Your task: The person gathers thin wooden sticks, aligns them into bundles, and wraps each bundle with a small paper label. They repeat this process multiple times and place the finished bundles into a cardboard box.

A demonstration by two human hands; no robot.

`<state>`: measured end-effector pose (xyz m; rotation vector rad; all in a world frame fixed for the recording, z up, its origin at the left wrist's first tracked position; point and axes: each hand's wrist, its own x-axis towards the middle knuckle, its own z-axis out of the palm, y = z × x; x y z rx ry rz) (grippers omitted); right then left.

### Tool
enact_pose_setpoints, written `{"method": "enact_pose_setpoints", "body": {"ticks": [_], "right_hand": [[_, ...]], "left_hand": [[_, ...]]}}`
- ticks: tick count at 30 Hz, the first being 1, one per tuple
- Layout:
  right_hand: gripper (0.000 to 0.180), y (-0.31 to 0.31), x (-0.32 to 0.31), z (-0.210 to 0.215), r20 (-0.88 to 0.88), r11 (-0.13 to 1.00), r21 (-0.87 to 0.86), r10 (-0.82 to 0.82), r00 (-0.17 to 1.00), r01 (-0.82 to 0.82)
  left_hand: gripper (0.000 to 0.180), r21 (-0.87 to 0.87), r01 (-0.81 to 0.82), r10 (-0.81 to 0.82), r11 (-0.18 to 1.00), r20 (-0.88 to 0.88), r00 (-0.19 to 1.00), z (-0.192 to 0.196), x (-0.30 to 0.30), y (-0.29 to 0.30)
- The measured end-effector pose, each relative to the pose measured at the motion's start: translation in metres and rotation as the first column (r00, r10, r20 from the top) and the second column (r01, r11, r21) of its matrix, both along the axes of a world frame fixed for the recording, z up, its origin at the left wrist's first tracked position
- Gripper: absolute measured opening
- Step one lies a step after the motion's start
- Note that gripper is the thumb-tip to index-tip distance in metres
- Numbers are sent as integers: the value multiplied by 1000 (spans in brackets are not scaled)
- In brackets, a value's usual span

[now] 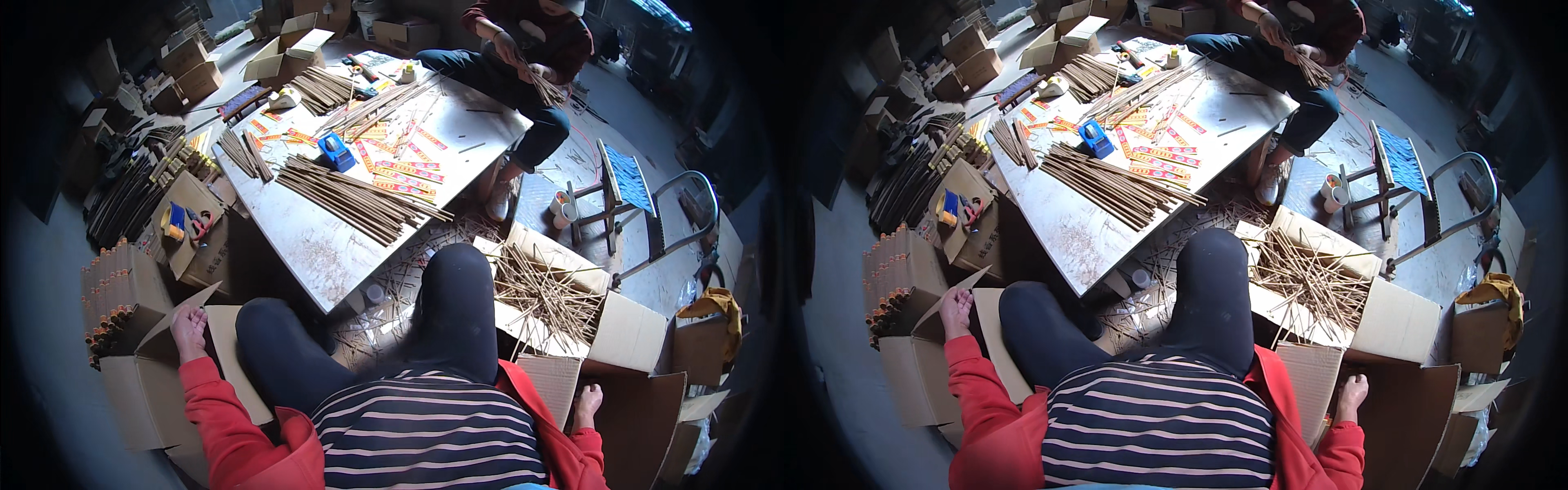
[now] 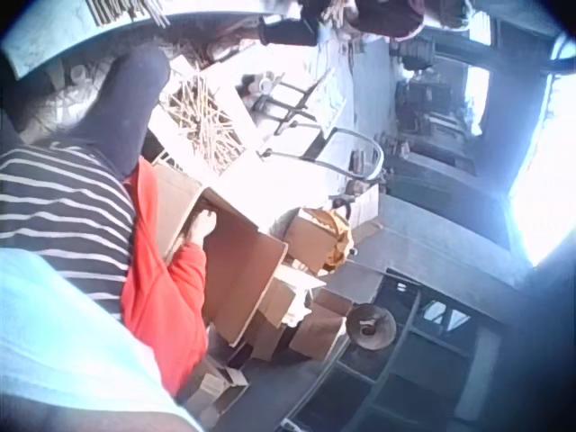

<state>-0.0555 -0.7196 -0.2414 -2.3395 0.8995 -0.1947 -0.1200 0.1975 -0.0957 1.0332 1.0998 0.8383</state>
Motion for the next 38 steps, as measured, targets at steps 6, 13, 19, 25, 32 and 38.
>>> {"method": "enact_pose_setpoints", "body": {"ticks": [6,13,19,25,32,38], "right_hand": [[23,65,124,171,652,983,81,72,755,-164],[26,298,198,203,518,533,-67,741,427,-843],[23,402,200,204,359,467,-269,860,361,-842],[24,457,176,212,206,461,-289,886,416,-839],[26,472,181,213,183,439,-182,895,408,-880],[26,492,174,219,118,432,-161,901,417,-887]], "left_hand": [[13,-178,-110,48,978,-321,946,-91,-95,41],[32,-293,-74,-91,953,-510,855,-93,-134,33],[41,-208,493,-356,845,-906,229,-162,-164,45],[39,-524,622,-353,582,-852,-387,-218,-163,6],[46,-62,953,138,298,-985,-108,-290,-182,-9],[54,-240,920,-133,310,-969,-208,-316,-163,2]]}}
